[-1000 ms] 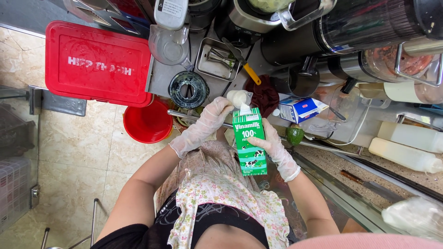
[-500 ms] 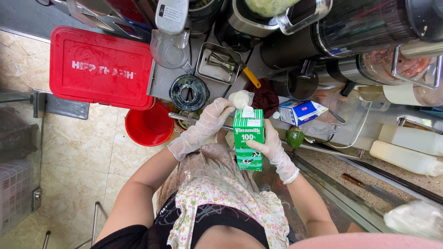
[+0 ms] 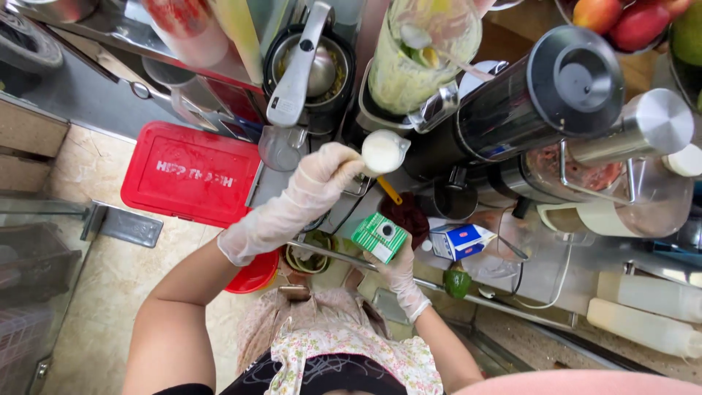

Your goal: The person picks up an avocado, peels it with a peeler, and scrapes the flesh into a blender cup. They pour milk from a carton, add condensed milk from a green box, spoon in sugar, squeeze syrup from a bottle, stir the mixture, and place the cup on the blender base.

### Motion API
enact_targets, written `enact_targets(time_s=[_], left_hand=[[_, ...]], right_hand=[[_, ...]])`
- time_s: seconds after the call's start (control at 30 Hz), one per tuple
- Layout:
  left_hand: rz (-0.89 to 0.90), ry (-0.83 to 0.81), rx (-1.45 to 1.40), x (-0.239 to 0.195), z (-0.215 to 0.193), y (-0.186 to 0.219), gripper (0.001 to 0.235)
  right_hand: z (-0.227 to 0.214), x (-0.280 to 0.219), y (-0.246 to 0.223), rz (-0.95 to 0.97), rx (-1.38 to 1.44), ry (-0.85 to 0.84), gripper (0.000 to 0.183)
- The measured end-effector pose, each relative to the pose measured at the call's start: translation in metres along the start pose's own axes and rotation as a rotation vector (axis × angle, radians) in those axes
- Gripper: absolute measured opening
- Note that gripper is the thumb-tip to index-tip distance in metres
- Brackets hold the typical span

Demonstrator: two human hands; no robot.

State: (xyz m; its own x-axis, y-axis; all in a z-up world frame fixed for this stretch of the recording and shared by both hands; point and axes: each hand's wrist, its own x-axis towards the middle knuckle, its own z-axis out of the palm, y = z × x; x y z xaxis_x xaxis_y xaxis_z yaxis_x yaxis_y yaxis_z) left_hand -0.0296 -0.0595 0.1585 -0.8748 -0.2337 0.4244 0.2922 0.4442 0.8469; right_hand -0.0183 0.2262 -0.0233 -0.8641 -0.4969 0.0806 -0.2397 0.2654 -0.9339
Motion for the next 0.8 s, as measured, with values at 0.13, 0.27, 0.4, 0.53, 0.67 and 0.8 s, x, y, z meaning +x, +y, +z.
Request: enact_targets(time_s=[0.13, 0.27, 0.4, 0.53, 0.67, 0.8], left_hand=[[0.082, 0.077, 0.05, 0.081, -0.037, 0.051, 0.01], [0.239, 0.159, 0.36, 0.15, -0.042, 0.051, 0.013], [0.438, 0.197, 0.722, 0.2, -0.028, 0.024, 0.013], [0.426, 0.144, 1.015, 0.214, -0.006, -0.006, 0.01], [0.497, 0.046, 1.307, 0.213, 0.009, -0.009, 0.013], [0.483, 0.018, 1.307, 0.206, 0.02, -0.001, 0.021]], right_hand=[[0.005, -0.004, 0.017, -0.068, 0.139, 0.062, 0.085], [0.001, -0.012, 0.028, -0.021, 0.221, 0.03, 0.088], [-0.012, -0.008, 0.008, 0.032, 0.119, 0.001, 0.104], [-0.027, -0.008, -0.01, 0.054, 0.006, -0.011, 0.11], [-0.035, -0.008, -0.013, 0.083, 0.001, -0.051, 0.104], [-0.046, -0.007, -0.022, 0.048, -0.125, -0.104, 0.094]])
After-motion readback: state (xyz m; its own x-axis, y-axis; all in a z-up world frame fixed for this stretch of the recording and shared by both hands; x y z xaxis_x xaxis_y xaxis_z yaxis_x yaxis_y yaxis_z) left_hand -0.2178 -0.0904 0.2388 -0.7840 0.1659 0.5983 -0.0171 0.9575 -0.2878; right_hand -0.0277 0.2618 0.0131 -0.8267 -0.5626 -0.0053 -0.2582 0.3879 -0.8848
